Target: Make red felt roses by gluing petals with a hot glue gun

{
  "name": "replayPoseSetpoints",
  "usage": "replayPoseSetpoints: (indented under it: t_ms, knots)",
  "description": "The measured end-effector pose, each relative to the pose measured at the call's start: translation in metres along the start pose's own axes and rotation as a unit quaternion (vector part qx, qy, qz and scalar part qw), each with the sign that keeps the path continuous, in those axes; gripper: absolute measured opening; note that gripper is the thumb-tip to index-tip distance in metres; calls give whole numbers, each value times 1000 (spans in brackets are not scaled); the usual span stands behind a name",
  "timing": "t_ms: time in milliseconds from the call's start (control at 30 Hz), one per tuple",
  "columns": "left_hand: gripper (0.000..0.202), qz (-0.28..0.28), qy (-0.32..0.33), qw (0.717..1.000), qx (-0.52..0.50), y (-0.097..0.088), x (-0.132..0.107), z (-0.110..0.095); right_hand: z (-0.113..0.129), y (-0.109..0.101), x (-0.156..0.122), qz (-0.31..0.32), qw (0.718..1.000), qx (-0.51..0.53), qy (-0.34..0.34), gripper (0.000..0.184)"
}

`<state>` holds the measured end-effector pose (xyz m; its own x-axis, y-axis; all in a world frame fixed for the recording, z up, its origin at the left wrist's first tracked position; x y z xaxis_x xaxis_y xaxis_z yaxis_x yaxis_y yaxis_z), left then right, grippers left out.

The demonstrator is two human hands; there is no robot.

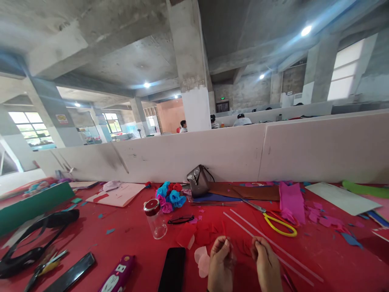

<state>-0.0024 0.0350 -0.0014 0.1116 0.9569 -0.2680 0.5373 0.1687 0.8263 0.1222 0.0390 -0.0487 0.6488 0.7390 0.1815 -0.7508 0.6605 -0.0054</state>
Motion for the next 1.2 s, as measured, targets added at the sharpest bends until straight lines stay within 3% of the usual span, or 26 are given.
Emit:
replayPoseSetpoints:
  t_ms: [200,400,500,733,833,1000,1200]
  knots:
    - [49,20,-22,999,12,1,-3,6,-9,-5,10,-45,998,-45,-5,52]
    - [49,32,-27,999,15,4,-5,5,17,-3,0,17,997,-71,-18,64]
    - [48,29,-26,999,12,3,-5,3,22,-2,-3,49,996,-70,-32,59]
    - [45,49,-18,999,1,3,-2,4,12,-3,-2,50,995,-65,-55,40]
    - [44,60,-19,998,3,3,-2,5,2,-1,-2,19,997,-48,-56,40]
    - [43,68,-14,997,21,1,-2,5,-8,2,0,-58,995,-65,-37,53]
    - [43,61,-20,997,33,1,-4,6,7,-1,-2,10,994,-99,-53,58]
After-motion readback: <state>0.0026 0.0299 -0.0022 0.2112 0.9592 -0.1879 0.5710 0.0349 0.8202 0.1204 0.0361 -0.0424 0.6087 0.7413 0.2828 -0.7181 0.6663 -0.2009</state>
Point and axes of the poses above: each hand's wrist, its own x-axis towards the middle knuckle, its own y-axis out of the palm, z = x × y, the point moved 1 cm from there along x, towards the middle knuckle, and after that the axes turned 2 degrees about -x, right-handed, at the moved point
